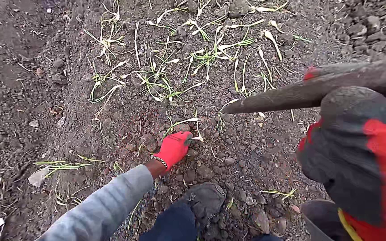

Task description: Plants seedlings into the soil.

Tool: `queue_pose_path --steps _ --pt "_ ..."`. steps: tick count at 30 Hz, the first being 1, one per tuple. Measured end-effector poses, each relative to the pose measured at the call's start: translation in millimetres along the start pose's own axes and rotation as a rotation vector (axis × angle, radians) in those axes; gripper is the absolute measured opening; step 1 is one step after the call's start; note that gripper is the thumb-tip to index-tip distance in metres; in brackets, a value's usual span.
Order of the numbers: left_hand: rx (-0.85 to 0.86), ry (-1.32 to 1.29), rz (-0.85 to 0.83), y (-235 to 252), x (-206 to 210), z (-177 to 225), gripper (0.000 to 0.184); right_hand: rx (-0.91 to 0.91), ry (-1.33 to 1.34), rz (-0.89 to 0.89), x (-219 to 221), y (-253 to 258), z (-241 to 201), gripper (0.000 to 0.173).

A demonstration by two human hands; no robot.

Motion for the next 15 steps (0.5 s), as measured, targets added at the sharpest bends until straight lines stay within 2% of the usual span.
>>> queue_pose_path --steps 1,2,3,5,6,7,9,10,11,13,15 --pt "-0.008 0.022 0.060 -7.1 -17.5 -7.4 0.028 0.131 -0.141 0.068 14.1 7.7 6.4 0.011" --pt "-0.025 0.061 0.108 -15.4 -38.1 -11.3 0.029 0.337 -0.350 0.259 51.7 17.7 20.9 0.006" --pt "-0.037 0.114 0.147 -20.3 -59.9 -11.4 0.029 0.487 -0.482 0.296 86.8 24.7 56.1 0.015" --pt "-0.037 0.246 0.153 -16.6 -87.0 2.3 0.028 0.656 -0.584 0.197 135.4 9.2 157.2 0.028" --pt "-0.015 0.300 0.079 -13.6 -81.4 17.2 0.027 0.738 -0.593 0.128 144.4 -8.7 187.8 0.032" --pt "0.021 0.340 -0.050 -7.1 -64.8 34.6 0.026 0.785 -0.577 0.105 140.5 -21.2 196.5 0.034" --pt "0.158 0.362 -0.311 3.0 -6.1 65.5 0.025 0.767 -0.475 0.245 112.8 -45.6 168.2 0.033" --pt "0.225 0.334 -0.383 0.4 19.3 75.7 0.026 0.718 -0.443 0.340 99.0 -60.6 147.1 0.032" --pt "0.277 0.296 -0.384 -1.8 30.0 82.3 0.027 0.673 -0.438 0.412 87.0 -74.1 129.2 0.033" --pt "0.305 0.216 -0.293 -2.1 20.5 85.4 0.034 0.647 -0.470 0.450 72.5 -100.4 113.4 0.036" --pt "0.293 0.231 -0.202 10.5 3.2 71.1 0.036 0.749 -0.471 0.432 66.4 -114.8 122.0 0.034"
Point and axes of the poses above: each hand's wrist, its own y-axis towards the middle knuckle, its own x-axis out of the palm, z = x × y, the point moved 3 cm from there along y, towards the middle knuckle, and after that the axes turned 7 degrees about y, right-handed, at the moved point
